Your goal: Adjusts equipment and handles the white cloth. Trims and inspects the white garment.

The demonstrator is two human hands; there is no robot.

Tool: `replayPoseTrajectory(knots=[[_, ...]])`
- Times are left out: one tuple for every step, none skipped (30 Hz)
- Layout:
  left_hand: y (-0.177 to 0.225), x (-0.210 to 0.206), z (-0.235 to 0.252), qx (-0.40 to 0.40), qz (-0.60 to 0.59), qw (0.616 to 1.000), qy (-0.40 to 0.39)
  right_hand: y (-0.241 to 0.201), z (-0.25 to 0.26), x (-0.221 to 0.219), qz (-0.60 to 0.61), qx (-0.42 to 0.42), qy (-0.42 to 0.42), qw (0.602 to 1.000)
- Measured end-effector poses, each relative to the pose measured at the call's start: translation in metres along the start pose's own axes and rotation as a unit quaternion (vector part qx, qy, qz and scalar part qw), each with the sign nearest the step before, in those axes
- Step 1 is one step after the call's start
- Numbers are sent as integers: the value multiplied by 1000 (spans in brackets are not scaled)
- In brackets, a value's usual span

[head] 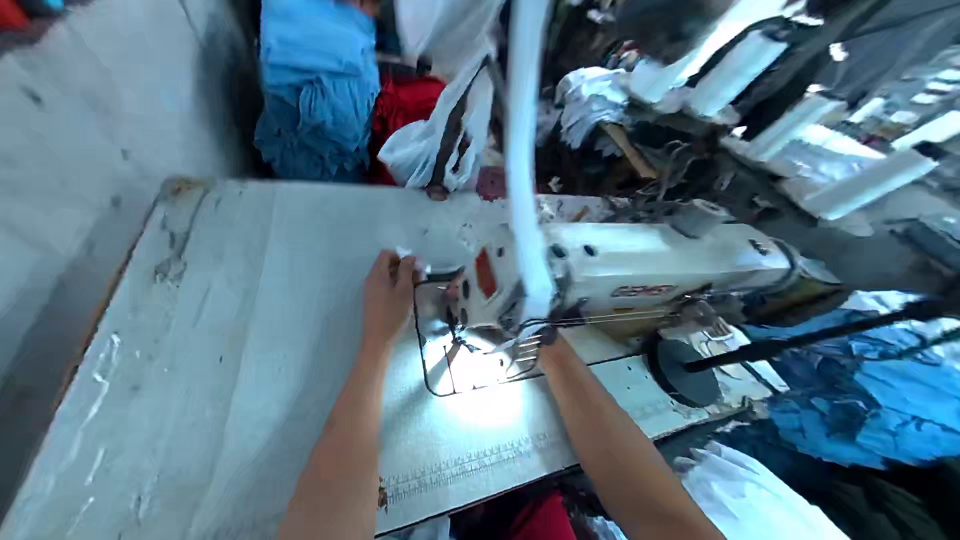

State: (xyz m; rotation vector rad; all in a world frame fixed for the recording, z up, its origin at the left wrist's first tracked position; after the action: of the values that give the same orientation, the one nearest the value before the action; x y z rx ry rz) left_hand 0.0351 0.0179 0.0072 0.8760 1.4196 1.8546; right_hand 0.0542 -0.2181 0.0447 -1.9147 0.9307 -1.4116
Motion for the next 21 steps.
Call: replayPoseTrajectory(knots=[[2, 3, -9, -5, 62, 998, 14, 2, -3, 9, -38, 17, -42, 998], [5, 7, -24, -8, 104, 994, 27, 16, 1, 10, -48, 80, -32, 995], [9, 12, -44, -8, 131, 991, 25, 28, 4, 11, -66, 161, 7, 985], [14, 18, -69, 1, 147, 989, 6, 34, 3, 14, -103, 206, 36, 973], [20, 24, -99, 5, 160, 987, -17, 40, -8, 20, -143, 217, 33, 965], [27, 27, -130, -6, 168, 985, -42, 51, -27, 28, -148, 232, 19, 961], [37, 27, -160, -20, 171, 982, -78, 67, -51, 34, -107, 260, 11, 960], [48, 23, -189, -42, 173, 975, -130, 85, -80, 37, -29, 291, -7, 956], [59, 14, -215, -62, 170, 964, -196, 102, -111, 35, 65, 322, -54, 943], [71, 3, -237, -79, 160, 947, -267, 117, -138, 31, 151, 338, -128, 920], [82, -10, -255, -101, 152, 926, -330, 130, -160, 28, 207, 348, -195, 893], [93, -21, -266, -117, 155, 906, -377, 142, -173, 28, 238, 351, -225, 877], [104, -27, -271, -123, 172, 889, -406, 153, -179, 32, 248, 348, -214, 878], [116, -28, -268, -128, 188, 886, -405, 164, -180, 44, 234, 338, -191, 891], [131, -22, -256, -139, 198, 898, -368, 175, -177, 61, 199, 329, -163, 909], [149, -10, -236, -169, 200, 919, -294, 185, -172, 82, 146, 322, -128, 927], [170, 7, -208, -223, 194, 935, -196, 196, -168, 104, 80, 314, -90, 942], [193, 26, -178, -279, 187, 936, -103, 207, -165, 122, 7, 296, -57, 953], [215, 45, -147, -321, 180, 930, -13, 218, -161, 137, -56, 269, -38, 961], [233, 62, -116, -346, 168, 921, 62, 229, -158, 146, -103, 241, -30, 965], [247, 75, -88, -349, 162, 916, 114, 240, -154, 150, -138, 214, -29, 966]])
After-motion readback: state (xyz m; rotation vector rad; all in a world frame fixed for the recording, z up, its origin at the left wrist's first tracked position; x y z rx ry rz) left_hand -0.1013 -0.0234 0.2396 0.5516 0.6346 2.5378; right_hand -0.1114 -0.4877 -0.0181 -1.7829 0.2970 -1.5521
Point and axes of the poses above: each hand's wrist, its own z-axis towards the middle knuckle, its own x-axis out of the back of the hand, y = z × x, the point moved 4 cm from there along z, towards the middle knuckle, and after that the axes turned 7 degrees about y, right-handed, at the moved point
